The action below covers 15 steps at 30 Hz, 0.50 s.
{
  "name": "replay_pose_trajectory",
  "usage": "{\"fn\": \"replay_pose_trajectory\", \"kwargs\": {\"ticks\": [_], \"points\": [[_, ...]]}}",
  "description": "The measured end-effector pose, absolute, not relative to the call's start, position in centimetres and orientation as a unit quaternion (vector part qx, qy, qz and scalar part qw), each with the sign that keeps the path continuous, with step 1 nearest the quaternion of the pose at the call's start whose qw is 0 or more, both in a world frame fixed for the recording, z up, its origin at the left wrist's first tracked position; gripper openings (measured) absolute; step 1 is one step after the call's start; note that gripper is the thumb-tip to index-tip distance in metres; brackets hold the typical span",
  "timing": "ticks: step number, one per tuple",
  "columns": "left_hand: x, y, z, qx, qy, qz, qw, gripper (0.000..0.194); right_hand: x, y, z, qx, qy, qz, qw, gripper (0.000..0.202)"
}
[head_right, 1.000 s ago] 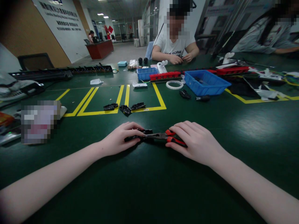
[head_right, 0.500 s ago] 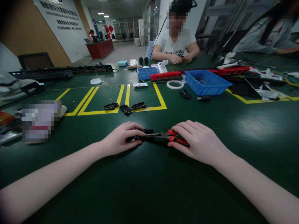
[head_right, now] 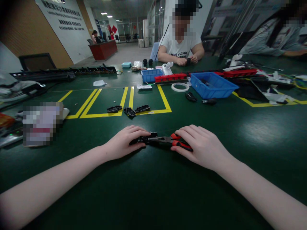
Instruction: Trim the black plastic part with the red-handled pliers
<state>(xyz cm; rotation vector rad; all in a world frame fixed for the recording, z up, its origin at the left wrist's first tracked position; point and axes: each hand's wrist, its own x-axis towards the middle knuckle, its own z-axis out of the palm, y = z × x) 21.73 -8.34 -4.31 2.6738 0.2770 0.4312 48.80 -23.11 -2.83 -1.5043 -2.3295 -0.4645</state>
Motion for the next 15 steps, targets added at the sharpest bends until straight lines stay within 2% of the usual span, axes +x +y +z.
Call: {"fn": "replay_pose_trajectory", "kwargs": {"ticks": [15], "points": [[21.66, -8.49, -3.98, 0.960, 0.107, 0.149, 0.210, 0.037, 49.28, -23.24, -2.49, -0.533, -0.814, -0.166, 0.162, 0.034]]}}
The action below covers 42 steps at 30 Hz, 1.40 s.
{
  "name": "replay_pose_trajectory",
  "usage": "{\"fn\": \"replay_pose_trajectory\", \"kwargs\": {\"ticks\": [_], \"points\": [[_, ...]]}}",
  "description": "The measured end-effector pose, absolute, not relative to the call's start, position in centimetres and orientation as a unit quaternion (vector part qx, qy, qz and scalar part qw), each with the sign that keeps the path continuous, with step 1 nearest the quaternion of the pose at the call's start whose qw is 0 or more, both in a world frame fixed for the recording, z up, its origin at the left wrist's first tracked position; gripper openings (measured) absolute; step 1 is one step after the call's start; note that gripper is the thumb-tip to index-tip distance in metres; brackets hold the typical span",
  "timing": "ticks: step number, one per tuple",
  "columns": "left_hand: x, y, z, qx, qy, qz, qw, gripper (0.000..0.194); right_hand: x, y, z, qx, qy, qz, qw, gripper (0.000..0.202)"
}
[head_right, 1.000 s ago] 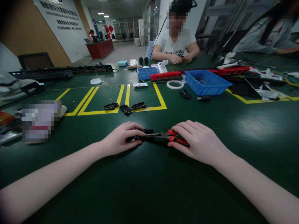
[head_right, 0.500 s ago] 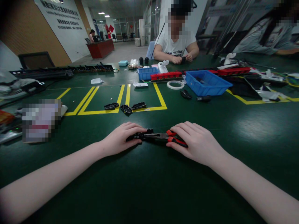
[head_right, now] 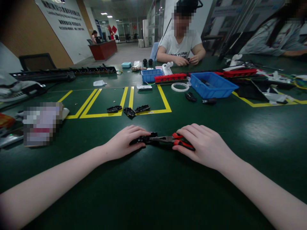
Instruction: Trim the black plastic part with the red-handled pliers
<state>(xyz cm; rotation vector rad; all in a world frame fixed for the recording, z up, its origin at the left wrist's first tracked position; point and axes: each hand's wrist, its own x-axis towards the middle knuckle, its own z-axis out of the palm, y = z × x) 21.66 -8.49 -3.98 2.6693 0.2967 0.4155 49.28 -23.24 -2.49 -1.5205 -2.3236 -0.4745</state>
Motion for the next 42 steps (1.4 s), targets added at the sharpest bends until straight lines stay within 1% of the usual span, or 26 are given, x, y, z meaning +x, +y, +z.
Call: {"fn": "replay_pose_trajectory", "kwargs": {"ticks": [17, 25, 35, 38, 42], "points": [[21.71, -8.41, -4.14, 0.960, 0.103, 0.152, 0.213, 0.036, 48.75, -23.13, -2.73, -0.542, -0.810, -0.150, 0.163, 0.035], [21.78, -8.55, -4.05, 0.960, 0.107, 0.150, 0.210, 0.036, 49.09, -23.23, -2.70, -0.523, -0.817, -0.188, 0.153, 0.034], [21.72, -8.51, -4.02, 0.961, 0.103, 0.150, 0.207, 0.037, 49.35, -23.40, -2.51, -0.515, -0.819, -0.200, 0.152, 0.035], [21.73, -8.47, -4.15, 0.963, 0.094, 0.153, 0.199, 0.036, 49.34, -23.33, -2.60, -0.513, -0.819, -0.209, 0.148, 0.038], [21.71, -8.45, -4.25, 0.965, 0.089, 0.157, 0.190, 0.033, 49.16, -23.20, -2.65, -0.510, -0.822, -0.206, 0.147, 0.037]]}}
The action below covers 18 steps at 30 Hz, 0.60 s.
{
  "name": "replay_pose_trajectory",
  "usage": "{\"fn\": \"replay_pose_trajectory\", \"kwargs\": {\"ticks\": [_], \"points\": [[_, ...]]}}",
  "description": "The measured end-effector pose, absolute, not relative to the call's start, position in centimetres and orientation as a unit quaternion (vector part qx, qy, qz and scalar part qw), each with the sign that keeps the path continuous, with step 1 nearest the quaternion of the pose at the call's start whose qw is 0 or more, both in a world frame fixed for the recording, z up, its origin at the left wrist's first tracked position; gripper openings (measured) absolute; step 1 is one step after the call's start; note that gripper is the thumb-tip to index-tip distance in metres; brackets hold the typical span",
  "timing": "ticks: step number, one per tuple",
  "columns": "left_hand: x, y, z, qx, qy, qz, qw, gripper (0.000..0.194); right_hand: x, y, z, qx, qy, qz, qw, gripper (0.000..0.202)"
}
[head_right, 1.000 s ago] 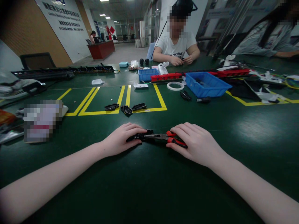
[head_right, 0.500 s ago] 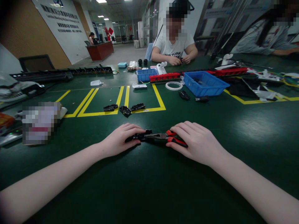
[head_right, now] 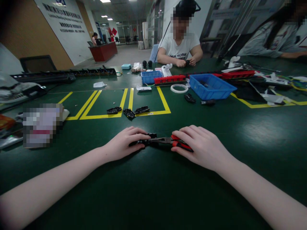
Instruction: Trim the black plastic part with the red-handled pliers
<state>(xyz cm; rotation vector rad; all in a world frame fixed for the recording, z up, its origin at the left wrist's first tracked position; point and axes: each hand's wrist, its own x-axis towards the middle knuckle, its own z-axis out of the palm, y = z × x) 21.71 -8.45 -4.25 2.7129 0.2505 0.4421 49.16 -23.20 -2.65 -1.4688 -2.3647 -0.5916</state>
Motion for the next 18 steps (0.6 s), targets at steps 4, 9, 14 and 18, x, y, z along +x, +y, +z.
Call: {"fn": "replay_pose_trajectory", "kwargs": {"ticks": [4, 9, 14, 18], "points": [[21.69, -8.44, -4.21, 0.965, 0.093, 0.156, 0.191, 0.028, 48.90, -23.18, -2.73, -0.509, -0.823, -0.207, 0.144, 0.036], [21.70, -8.40, -4.19, 0.964, 0.093, 0.153, 0.197, 0.027, 48.75, -23.09, -2.84, -0.505, -0.825, -0.208, 0.146, 0.036], [21.66, -8.48, -4.10, 0.964, 0.095, 0.150, 0.199, 0.027, 48.96, -23.06, -2.51, -0.507, -0.827, -0.197, 0.143, 0.036], [21.64, -8.55, -4.05, 0.964, 0.097, 0.150, 0.196, 0.030, 49.30, -23.25, -2.26, -0.510, -0.827, -0.190, 0.140, 0.036]]}}
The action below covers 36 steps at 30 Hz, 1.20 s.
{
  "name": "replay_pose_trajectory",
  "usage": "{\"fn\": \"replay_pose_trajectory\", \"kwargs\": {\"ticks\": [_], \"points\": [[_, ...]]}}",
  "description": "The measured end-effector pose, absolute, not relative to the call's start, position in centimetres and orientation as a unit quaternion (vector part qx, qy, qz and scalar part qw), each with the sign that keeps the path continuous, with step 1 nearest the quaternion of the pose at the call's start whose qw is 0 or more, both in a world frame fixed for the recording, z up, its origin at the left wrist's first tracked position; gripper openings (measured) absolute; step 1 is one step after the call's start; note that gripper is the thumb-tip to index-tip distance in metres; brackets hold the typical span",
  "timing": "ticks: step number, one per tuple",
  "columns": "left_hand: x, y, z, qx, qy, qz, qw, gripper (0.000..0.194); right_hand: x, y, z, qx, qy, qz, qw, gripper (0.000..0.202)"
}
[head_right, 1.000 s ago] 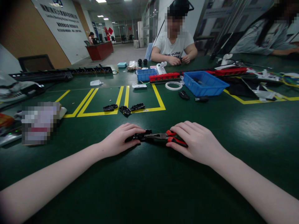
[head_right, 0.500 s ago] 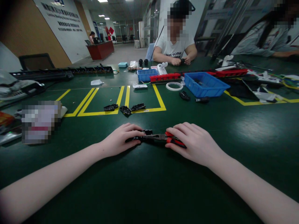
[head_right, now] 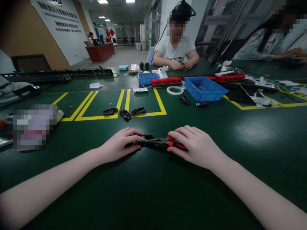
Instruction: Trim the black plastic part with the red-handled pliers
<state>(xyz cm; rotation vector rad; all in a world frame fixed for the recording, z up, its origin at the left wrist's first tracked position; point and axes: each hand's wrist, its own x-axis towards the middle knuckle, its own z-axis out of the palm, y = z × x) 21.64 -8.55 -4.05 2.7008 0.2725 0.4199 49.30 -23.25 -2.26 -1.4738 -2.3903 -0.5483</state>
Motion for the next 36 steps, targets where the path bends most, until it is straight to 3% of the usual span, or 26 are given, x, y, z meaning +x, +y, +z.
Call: {"fn": "replay_pose_trajectory", "kwargs": {"ticks": [36], "points": [[21.68, -8.62, -4.09, 0.966, 0.097, 0.147, 0.191, 0.028, 49.36, -23.39, -2.10, -0.532, -0.820, -0.150, 0.148, 0.036]]}}
